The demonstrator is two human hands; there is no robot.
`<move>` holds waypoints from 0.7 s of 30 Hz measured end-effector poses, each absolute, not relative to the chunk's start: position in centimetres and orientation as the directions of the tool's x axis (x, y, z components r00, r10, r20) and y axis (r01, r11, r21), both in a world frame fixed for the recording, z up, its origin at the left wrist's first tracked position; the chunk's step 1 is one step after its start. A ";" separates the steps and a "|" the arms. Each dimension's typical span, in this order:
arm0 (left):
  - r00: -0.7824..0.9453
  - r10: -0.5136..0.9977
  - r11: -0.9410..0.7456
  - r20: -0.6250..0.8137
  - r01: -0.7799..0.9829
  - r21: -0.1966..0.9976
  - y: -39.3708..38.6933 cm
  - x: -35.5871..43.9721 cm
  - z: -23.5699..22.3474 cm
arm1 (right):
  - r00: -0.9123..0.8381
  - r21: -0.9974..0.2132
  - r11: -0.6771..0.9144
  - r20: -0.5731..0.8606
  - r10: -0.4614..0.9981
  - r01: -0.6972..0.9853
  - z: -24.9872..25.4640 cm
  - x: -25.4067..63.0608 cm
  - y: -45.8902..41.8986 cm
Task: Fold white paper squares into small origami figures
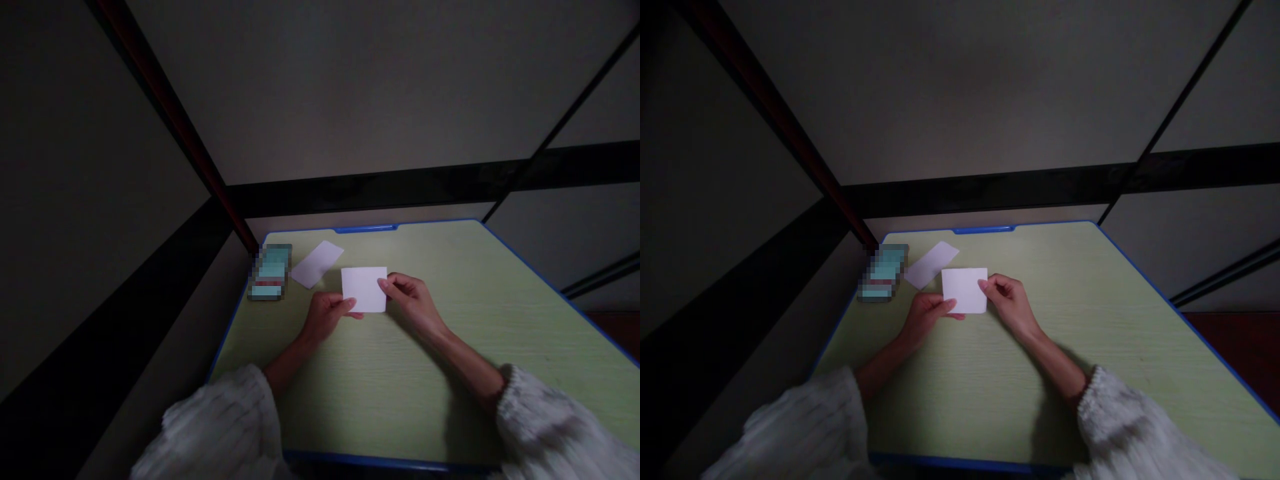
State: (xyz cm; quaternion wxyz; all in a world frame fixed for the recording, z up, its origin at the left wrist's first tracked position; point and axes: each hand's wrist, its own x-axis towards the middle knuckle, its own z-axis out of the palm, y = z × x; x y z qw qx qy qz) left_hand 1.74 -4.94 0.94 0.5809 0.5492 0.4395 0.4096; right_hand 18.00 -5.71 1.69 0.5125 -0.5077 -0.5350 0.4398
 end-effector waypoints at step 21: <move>0.172 0.978 0.159 -0.121 -0.229 0.960 -5.1 2.1 0.7 | -0.070 -0.899 0.181 0.167 0.983 0.398 1.8 17.5 -6.6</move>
